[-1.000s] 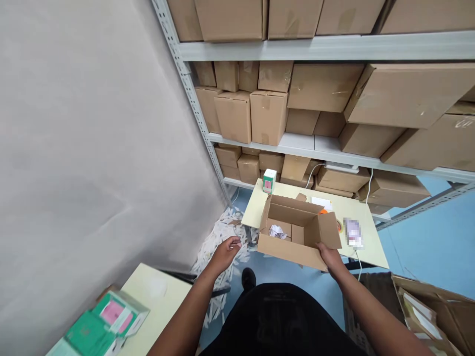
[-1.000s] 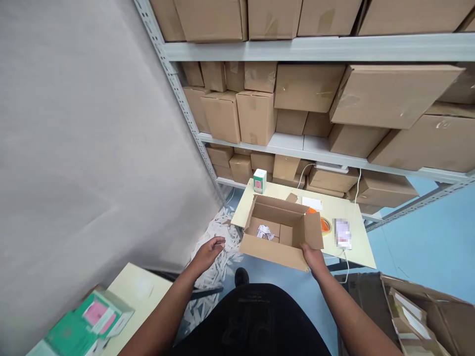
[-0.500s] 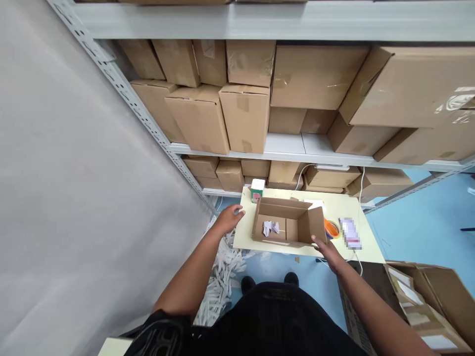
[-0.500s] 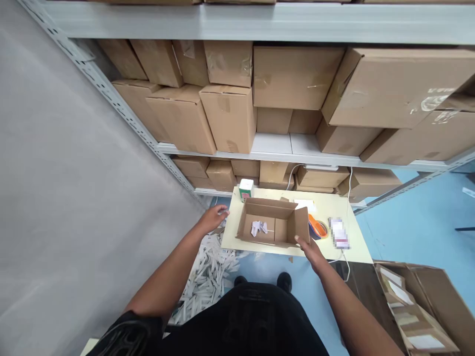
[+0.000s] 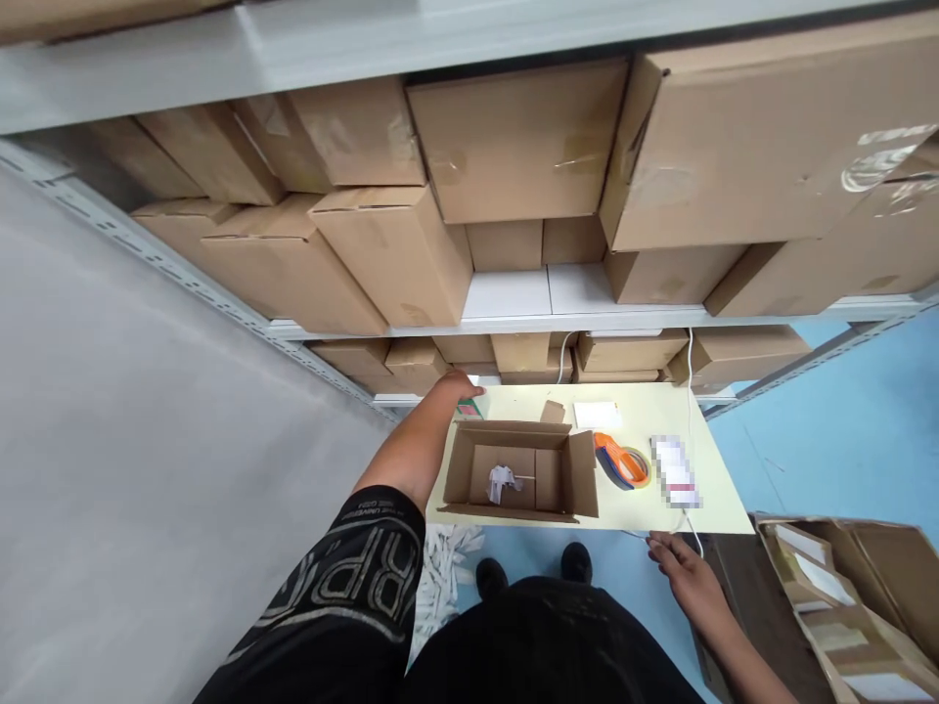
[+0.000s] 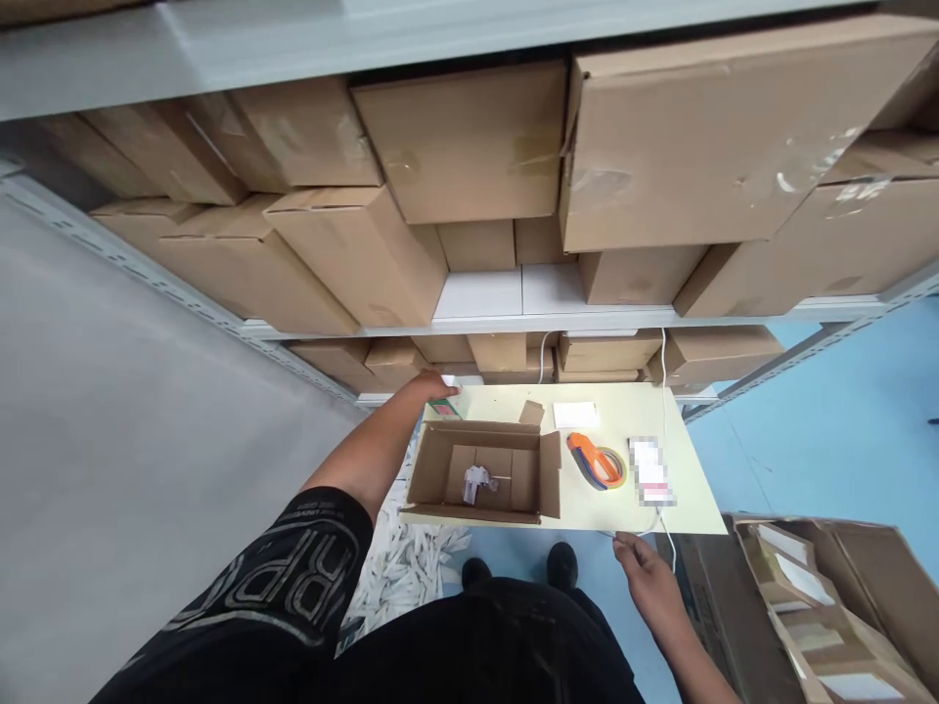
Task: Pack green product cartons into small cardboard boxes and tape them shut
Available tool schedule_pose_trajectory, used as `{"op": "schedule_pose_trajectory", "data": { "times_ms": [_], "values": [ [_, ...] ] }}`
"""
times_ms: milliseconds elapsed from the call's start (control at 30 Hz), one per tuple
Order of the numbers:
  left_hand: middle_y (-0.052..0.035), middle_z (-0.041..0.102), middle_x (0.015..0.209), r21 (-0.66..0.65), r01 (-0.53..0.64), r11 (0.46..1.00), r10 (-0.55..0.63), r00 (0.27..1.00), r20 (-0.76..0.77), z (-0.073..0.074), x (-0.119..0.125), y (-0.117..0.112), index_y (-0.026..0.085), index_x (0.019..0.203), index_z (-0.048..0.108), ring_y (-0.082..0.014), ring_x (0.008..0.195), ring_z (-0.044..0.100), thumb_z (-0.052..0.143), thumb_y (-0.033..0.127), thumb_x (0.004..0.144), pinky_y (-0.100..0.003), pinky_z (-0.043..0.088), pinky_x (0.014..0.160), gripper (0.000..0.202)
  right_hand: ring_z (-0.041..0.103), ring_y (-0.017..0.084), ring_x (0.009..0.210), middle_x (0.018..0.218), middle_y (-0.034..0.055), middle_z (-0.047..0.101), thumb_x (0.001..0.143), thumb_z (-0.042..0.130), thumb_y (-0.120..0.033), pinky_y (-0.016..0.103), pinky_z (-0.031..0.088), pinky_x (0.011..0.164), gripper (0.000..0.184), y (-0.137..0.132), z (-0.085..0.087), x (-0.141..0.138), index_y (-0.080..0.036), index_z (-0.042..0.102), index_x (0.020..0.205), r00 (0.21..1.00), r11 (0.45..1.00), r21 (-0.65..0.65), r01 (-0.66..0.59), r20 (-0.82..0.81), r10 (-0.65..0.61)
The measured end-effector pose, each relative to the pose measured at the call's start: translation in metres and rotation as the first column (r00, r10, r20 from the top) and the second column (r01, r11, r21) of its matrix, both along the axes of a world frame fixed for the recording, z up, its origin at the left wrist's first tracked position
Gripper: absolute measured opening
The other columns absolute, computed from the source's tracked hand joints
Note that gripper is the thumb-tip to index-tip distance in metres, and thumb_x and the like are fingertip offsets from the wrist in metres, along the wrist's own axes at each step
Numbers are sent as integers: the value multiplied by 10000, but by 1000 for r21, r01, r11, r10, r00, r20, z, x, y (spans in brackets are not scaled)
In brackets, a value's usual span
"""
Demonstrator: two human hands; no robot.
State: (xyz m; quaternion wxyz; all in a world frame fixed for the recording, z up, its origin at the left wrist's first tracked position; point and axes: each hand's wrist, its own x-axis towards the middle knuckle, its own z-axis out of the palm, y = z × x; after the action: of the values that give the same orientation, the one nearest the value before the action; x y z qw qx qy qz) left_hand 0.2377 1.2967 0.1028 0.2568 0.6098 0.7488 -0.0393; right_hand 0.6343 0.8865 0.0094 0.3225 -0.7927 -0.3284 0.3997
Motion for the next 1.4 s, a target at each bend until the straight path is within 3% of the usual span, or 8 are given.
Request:
{"op": "schedule_pose_trajectory", "data": {
  "times_ms": [167,333,467,633,800,967,1200,1400],
  "values": [
    [-257,655,1329,18,-44,999,43,999,26,-12,1,6,120,1177,671,-391,1176,666,895,324,601,-356,549,836,651,766,357,967,1014,84,810,717,697,-620,465,609,870,466,-15,1,10,-248,800,979,991,998,-56,-43,-127,35],
    [-198,725,1159,41,-254,966,238,941,240,8,-38,-2,140,1179,632,-301,892,732,830,353,694,-308,569,605,566,771,336,950,1002,81,808,739,690,-638,435,607,872,502,-9,17,2,-229,778,1015,991,1000,-14,1,-133,-3],
    [-124,724,1135,67,-450,890,313,713,628,53,-86,-31,190,1185,596,-220,829,725,778,381,771,-278,598,588,492,772,305,952,1022,89,803,792,667,-619,390,602,872,513,16,43,-22,-213,736,1097,992,991,84,104,-82,-97],
    [-80,730,1114,3,-405,914,178,409,895,103,-109,-105,226,1174,594,-224,839,731,764,419,769,-338,641,604,480,743,289,986,1076,94,783,859,649,-573,401,585,899,429,60,100,-89,-219,738,1083,1000,951,309,-25,15,21],
    [-109,720,1178,-35,-204,978,85,242,967,85,-62,-182,212,1256,574,-267,937,725,749,442,773,-336,640,633,563,619,265,1222,1379,121,635,962,558,-504,445,482,1075,596,114,136,-160,-219,470,1478,990,803,578,-144,77,122],
    [-100,653,1341,-157,-130,979,186,256,949,40,-18,-214,258,1408,451,-239,1026,711,676,397,851,-322,626,723,616,628,291,1140,1274,127,659,878,607,-514,446,475,1042,504,137,121,-177,-193,594,1267,992,893,444,-81,120,31],
    [-199,585,1468,61,39,997,-71,702,709,32,-29,-203,145,1355,567,-359,1405,503,601,449,900,-428,418,1130,548,650,308,997,1035,93,713,807,610,-489,426,497,884,390,128,98,-180,-210,657,1077,976,971,211,-112,205,68],
    [-220,642,1388,74,147,986,-163,823,545,20,-33,-197,123,1254,650,-384,1313,587,592,434,901,-423,451,1064,474,670,315,951,984,92,733,783,627,-447,416,492,833,360,135,89,-177,-213,671,1052,980,982,140,-131,167,107]
  ]
}}
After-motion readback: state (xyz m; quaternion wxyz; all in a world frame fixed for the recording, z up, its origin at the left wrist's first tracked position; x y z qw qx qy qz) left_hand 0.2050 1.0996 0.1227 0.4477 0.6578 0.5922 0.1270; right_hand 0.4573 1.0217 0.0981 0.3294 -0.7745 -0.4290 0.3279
